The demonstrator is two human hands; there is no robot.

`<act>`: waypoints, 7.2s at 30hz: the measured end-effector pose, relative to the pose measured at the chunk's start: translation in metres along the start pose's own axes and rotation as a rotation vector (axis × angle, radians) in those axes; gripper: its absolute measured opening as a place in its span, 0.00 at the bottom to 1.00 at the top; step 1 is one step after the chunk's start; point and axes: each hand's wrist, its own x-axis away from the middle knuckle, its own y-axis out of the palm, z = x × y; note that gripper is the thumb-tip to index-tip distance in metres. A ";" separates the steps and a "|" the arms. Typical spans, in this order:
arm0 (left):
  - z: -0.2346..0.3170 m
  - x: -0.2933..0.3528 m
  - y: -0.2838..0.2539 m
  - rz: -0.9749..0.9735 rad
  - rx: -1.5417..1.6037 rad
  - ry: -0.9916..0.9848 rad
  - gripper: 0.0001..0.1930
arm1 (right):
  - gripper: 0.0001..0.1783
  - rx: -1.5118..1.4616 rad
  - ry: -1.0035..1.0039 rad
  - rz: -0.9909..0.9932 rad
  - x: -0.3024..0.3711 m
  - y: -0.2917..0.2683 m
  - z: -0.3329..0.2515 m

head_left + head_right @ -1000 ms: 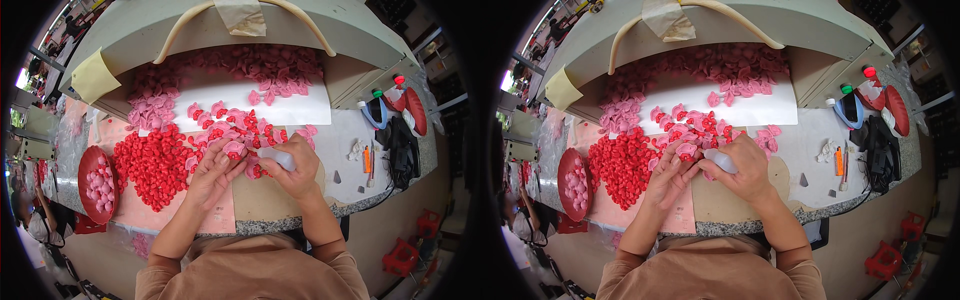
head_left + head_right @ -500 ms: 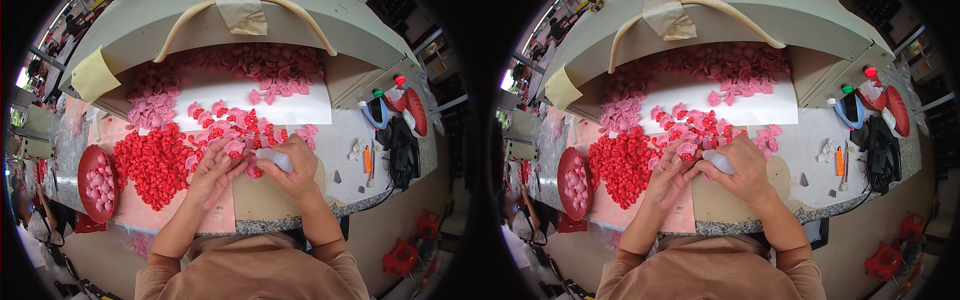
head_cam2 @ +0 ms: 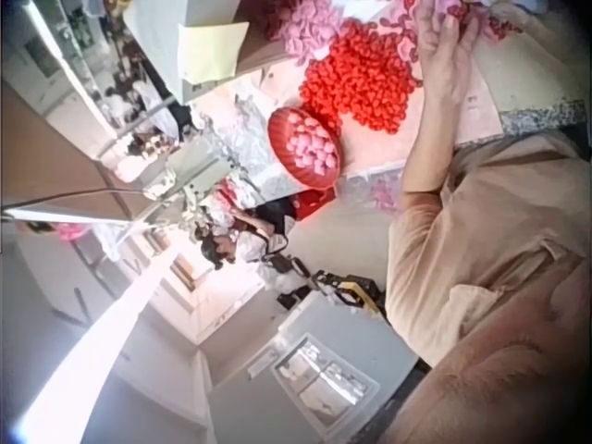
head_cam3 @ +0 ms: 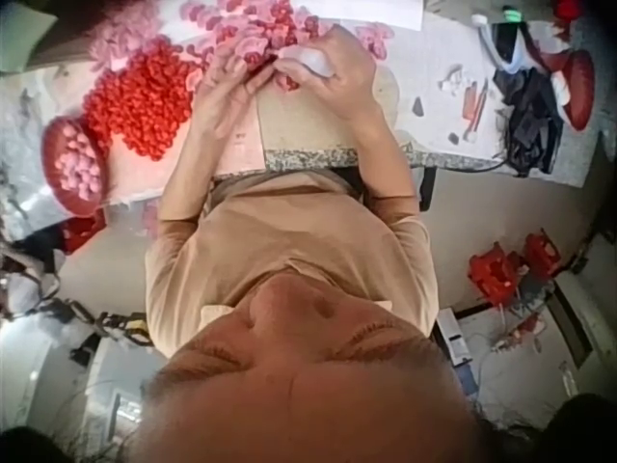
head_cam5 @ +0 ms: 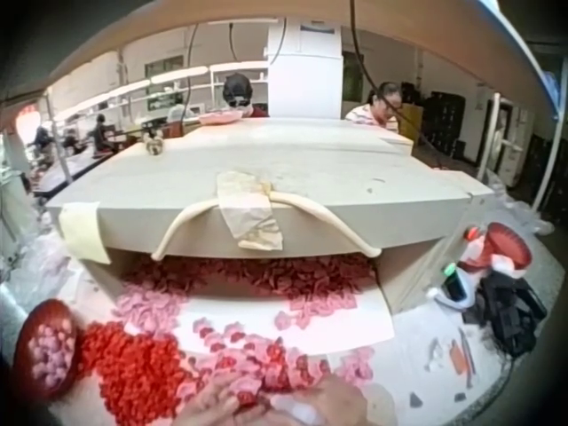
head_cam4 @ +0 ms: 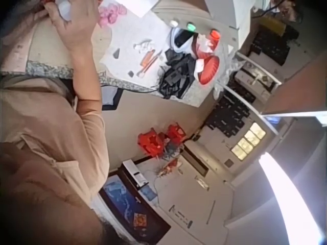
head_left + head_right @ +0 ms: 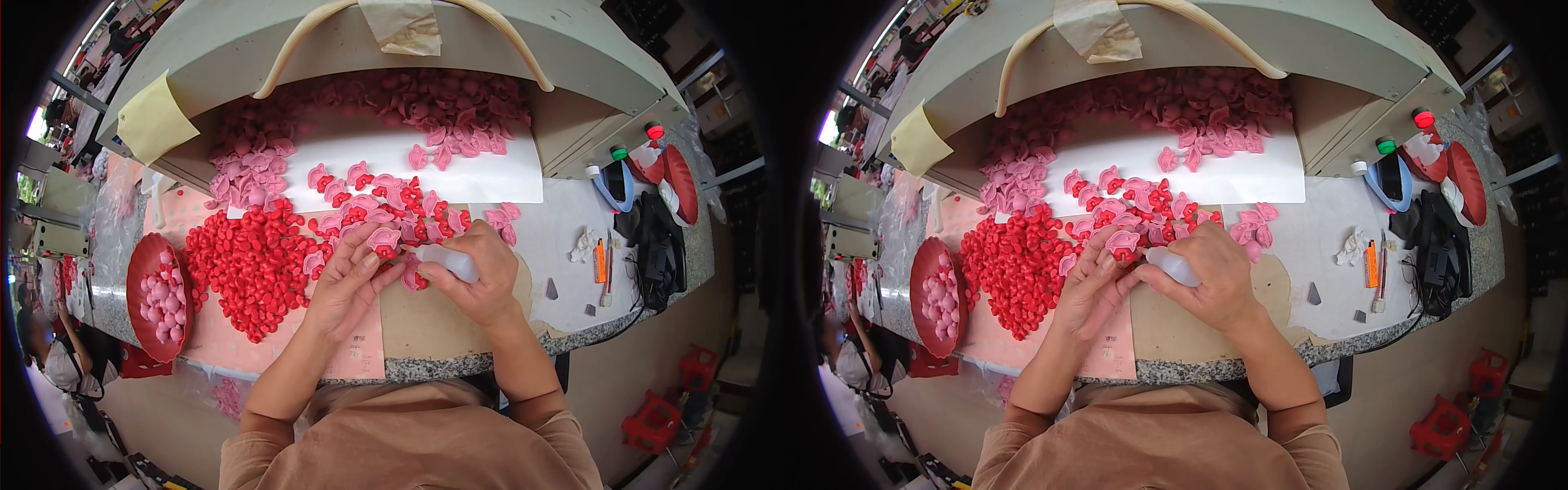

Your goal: Applying glue to small pink components and joining them together on a workbench.

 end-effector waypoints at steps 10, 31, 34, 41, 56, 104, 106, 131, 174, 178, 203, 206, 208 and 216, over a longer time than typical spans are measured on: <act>0.000 0.000 0.001 0.013 0.018 0.002 0.22 | 0.16 -0.035 0.026 0.018 -0.001 0.001 -0.002; 0.001 0.001 0.001 0.044 0.020 -0.024 0.22 | 0.15 -0.100 0.118 0.023 0.003 -0.006 0.004; 0.000 0.001 0.002 0.024 0.013 -0.021 0.22 | 0.15 -0.117 0.046 -0.013 0.002 -0.005 0.002; 0.002 0.002 0.004 -0.002 -0.010 -0.002 0.21 | 0.14 -0.107 0.056 -0.039 0.004 -0.001 0.001; -0.001 0.002 0.001 0.010 0.008 0.001 0.22 | 0.15 -0.146 0.107 -0.035 0.006 -0.009 0.004; -0.015 0.015 0.004 -0.158 0.076 -0.265 0.22 | 0.17 -0.046 0.739 -0.197 0.035 -0.041 -0.039; -0.016 0.016 0.005 -0.110 0.059 -0.267 0.22 | 0.17 -0.068 0.654 -0.226 0.029 -0.031 -0.047; -0.030 0.015 -0.004 -0.098 -0.046 -0.121 0.14 | 0.21 -0.301 0.627 -0.300 0.030 -0.014 -0.041; -0.019 0.018 0.006 -0.202 -0.387 0.146 0.12 | 0.21 -0.010 0.245 -0.318 0.036 -0.002 -0.027; -0.014 0.018 0.009 -0.162 -0.500 0.106 0.10 | 0.20 -0.084 0.271 -0.357 0.038 -0.005 -0.015; 0.006 0.004 -0.021 -0.324 -0.404 -0.328 0.06 | 0.24 -0.893 0.935 -0.581 0.057 -0.010 0.004; 0.006 0.001 -0.024 -0.369 -0.430 -0.334 0.07 | 0.24 -0.890 0.960 -0.616 0.056 -0.010 0.007; 0.007 0.003 -0.021 -0.383 -0.412 -0.362 0.07 | 0.24 -0.883 0.962 -0.638 0.056 -0.013 0.006; 0.007 0.001 -0.022 -0.392 -0.426 -0.387 0.07 | 0.25 -0.881 1.036 -0.707 0.056 -0.014 0.014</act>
